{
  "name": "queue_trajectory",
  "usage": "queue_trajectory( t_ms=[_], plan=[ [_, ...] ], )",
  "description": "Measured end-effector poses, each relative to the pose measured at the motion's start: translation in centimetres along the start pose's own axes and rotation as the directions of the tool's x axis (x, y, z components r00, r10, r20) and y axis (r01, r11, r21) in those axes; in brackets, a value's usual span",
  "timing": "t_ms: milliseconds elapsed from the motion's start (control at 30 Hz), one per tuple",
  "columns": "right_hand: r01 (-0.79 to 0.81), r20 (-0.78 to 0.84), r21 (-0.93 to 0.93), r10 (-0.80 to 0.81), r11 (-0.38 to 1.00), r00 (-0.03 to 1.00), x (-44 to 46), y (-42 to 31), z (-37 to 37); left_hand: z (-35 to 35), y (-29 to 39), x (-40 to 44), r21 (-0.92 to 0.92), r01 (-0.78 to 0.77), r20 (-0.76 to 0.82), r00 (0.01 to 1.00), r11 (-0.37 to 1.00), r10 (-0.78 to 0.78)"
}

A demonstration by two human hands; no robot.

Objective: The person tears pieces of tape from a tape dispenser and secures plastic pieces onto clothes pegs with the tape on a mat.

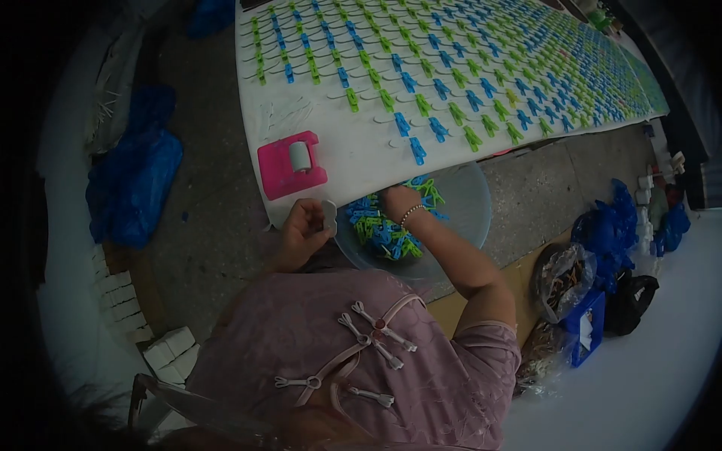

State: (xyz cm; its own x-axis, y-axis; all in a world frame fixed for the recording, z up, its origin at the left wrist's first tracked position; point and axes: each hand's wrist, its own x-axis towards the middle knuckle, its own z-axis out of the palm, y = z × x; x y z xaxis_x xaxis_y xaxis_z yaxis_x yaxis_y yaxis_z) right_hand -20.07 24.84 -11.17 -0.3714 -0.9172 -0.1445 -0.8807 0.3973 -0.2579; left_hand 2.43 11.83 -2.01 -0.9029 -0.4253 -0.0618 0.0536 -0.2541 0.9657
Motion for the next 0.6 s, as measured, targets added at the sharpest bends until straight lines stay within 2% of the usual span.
queue_trajectory(
  t_ms=[100,167,300,367,400,467,600],
  plan=[
    [0.010,-0.022,0.068,-0.008,0.998,1.000,-1.3,0.3,-1.2,-0.1,0.6,0.4,-0.028,0.004,0.049,0.999,1.000,-0.003],
    [0.106,-0.115,0.321,-0.073,0.941,0.991,-3.4,-0.5,-3.3,-0.2,1.2,0.7,-0.077,0.032,0.071,0.997,0.997,-0.027],
    [0.210,-0.081,0.248,-0.196,0.946,0.977,-7.6,-3.4,-5.9,-0.3,1.6,1.6,-0.133,0.007,0.102,0.995,0.991,0.007],
    [0.251,-0.058,0.459,-0.253,0.852,0.966,-9.0,-4.9,-6.5,-0.1,1.7,2.0,-0.132,0.004,0.110,0.994,0.991,0.011],
    [0.263,-0.059,0.455,-0.266,0.850,0.962,-9.5,-5.6,-6.9,0.0,1.8,2.2,-0.130,-0.006,0.099,0.995,0.992,0.019],
    [0.222,-0.089,0.792,-0.253,0.569,0.963,-10.0,-6.7,-7.4,0.2,2.1,2.4,-0.139,-0.010,0.120,0.992,0.990,0.027],
    [0.207,-0.062,0.820,-0.276,0.534,0.959,-9.9,-6.5,-6.5,-0.1,2.7,2.4,-0.181,-0.036,0.090,0.995,0.983,0.053]
  ],
)
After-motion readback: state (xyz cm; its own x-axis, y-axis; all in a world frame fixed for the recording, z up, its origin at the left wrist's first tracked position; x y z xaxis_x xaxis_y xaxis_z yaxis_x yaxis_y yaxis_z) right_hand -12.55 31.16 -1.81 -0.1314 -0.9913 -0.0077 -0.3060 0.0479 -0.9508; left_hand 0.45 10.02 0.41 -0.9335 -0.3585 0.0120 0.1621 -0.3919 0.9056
